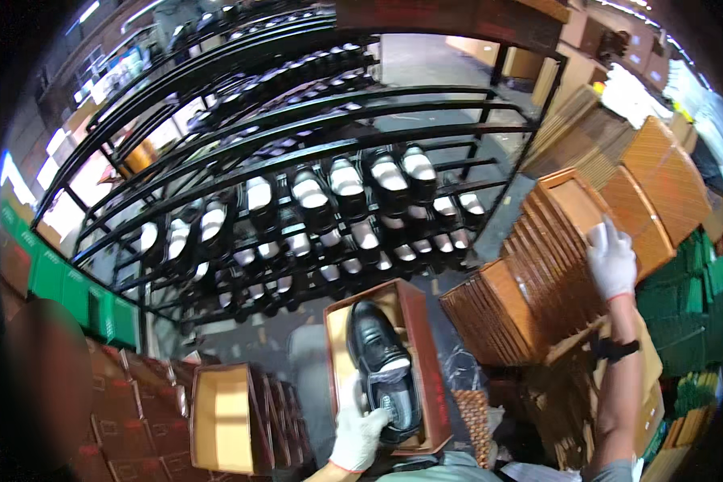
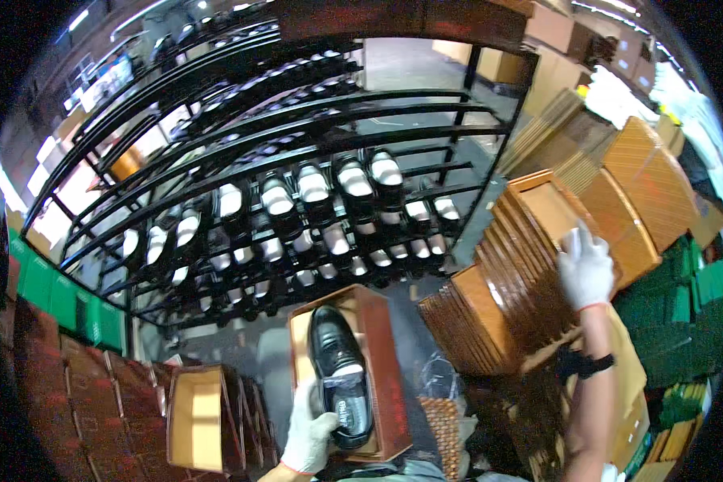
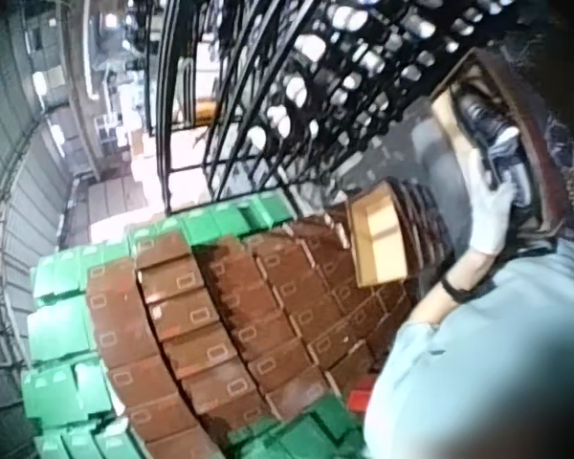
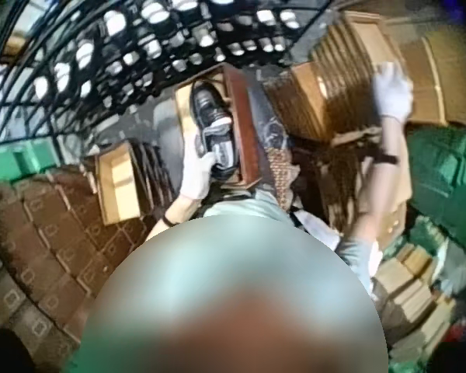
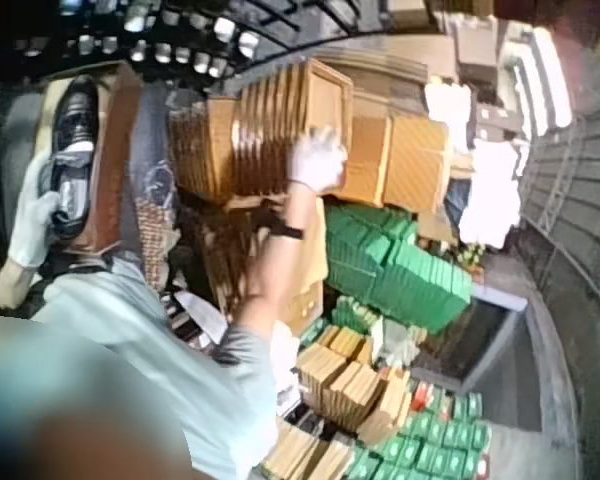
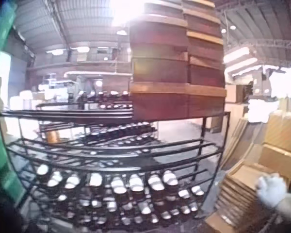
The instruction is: The person packs shoes by hand, taking a shoe from a rack, wiping it with a cloth, and placing it into a box with paper. They then place a lid on the box and stack it onto a pile of boxes.
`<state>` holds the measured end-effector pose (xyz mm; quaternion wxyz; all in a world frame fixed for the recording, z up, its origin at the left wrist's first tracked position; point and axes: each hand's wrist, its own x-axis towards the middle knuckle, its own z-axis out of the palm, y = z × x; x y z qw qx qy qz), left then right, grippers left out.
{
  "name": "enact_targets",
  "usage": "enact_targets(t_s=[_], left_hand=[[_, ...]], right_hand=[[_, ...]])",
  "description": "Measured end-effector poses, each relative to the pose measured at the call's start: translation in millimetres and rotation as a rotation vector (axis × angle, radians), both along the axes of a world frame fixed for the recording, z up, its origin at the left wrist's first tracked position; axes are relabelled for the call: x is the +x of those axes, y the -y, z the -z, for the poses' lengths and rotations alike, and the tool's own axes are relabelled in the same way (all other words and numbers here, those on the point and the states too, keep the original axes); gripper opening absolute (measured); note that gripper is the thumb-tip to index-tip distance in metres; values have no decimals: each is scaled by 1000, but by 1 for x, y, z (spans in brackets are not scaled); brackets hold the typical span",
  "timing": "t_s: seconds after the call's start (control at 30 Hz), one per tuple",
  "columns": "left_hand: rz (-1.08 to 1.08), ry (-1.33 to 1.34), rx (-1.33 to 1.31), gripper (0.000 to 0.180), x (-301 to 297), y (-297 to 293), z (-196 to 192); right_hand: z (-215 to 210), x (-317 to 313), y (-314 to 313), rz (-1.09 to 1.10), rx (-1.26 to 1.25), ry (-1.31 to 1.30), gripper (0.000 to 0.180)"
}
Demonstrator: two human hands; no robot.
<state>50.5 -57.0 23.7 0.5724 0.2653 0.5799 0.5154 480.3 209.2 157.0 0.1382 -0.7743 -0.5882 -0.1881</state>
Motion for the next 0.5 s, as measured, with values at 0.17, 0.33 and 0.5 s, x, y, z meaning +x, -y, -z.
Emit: enact_targets(t_s=[0.17, 0.33, 0.5], left_hand=[[-117, 357, 26, 87, -10, 4, -22], [-66, 212, 294, 106, -12, 9, -14], [-130, 185, 365, 113, -10, 4, -10]], right_hand=[[31, 68, -42, -377, -239, -393, 93], [32, 106, -60, -395, -165, -581, 65], [-41, -47, 33, -575, 99, -979, 77]])
